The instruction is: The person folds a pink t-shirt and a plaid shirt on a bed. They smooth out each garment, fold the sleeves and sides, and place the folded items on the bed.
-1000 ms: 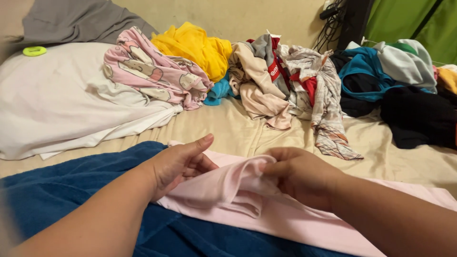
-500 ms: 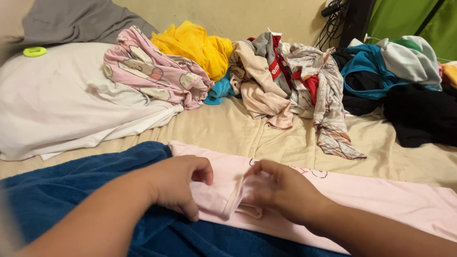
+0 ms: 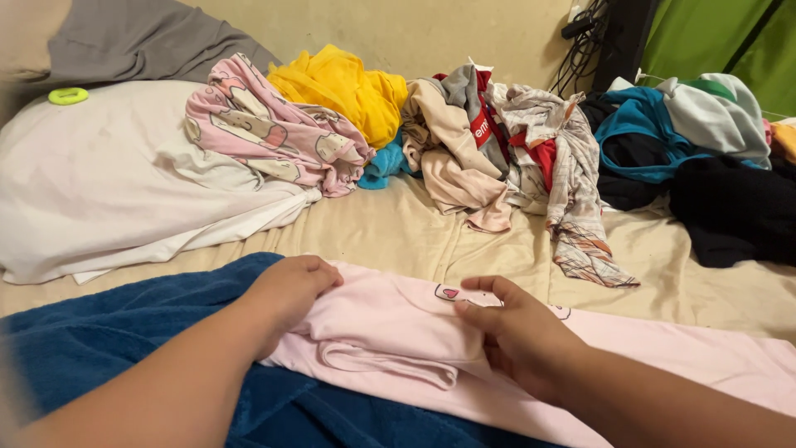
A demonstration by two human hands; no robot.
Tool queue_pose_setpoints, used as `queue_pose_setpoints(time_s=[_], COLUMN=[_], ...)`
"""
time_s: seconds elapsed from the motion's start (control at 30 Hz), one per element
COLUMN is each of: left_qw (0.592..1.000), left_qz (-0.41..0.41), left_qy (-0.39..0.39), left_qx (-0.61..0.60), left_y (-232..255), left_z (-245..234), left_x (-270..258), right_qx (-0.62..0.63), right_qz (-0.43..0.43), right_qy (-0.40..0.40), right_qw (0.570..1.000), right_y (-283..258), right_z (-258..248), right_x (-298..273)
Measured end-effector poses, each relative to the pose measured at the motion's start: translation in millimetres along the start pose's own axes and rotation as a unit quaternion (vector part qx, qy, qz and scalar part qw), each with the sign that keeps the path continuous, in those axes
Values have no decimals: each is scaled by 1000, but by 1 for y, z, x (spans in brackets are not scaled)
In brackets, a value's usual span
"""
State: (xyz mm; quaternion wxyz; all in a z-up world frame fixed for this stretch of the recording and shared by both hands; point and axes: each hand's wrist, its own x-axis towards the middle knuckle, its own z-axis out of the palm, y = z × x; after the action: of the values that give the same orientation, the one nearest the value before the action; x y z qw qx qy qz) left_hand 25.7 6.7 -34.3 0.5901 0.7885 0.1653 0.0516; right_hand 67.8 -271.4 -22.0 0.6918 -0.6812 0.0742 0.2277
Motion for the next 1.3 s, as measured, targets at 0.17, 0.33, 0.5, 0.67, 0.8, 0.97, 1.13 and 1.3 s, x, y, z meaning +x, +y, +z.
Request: queue_pose_setpoints(time_s=[0.17, 0.33, 0.5, 0.67, 0.8, 0.97, 1.13, 1.3], left_qw=[997, 978, 928, 873, 841, 806, 812, 803], left_qz=[25, 114, 229, 238, 352, 207, 149, 123], left_qy=[-78, -148, -29, 46, -24, -160, -148, -138], left_qx=[-15, 88, 293, 423, 410, 531, 544, 566], left_y=[1, -8, -9, 18, 43, 35, 35, 45], left_z=[1, 8, 18, 38, 87, 105, 100, 105], left_x=[-3, 6, 7, -26, -49, -62, -60, -70], right_qx=[-133, -189, -475, -493, -609, -747, -718, -684], right_qz=[-156, -138, -236, -312, -388, -75, 38, 131], right_qy=[-95, -55, 22, 69, 96, 132, 244, 337], right_qw=[974, 971, 848, 809, 685, 647, 651, 634], right_y=[20, 29, 23, 19, 25, 44, 48, 54], right_z=[-14, -10, -3, -20, -41, -104, -206, -269], right_x=[-6, -8, -25, -37, -20, -10, -30, -34])
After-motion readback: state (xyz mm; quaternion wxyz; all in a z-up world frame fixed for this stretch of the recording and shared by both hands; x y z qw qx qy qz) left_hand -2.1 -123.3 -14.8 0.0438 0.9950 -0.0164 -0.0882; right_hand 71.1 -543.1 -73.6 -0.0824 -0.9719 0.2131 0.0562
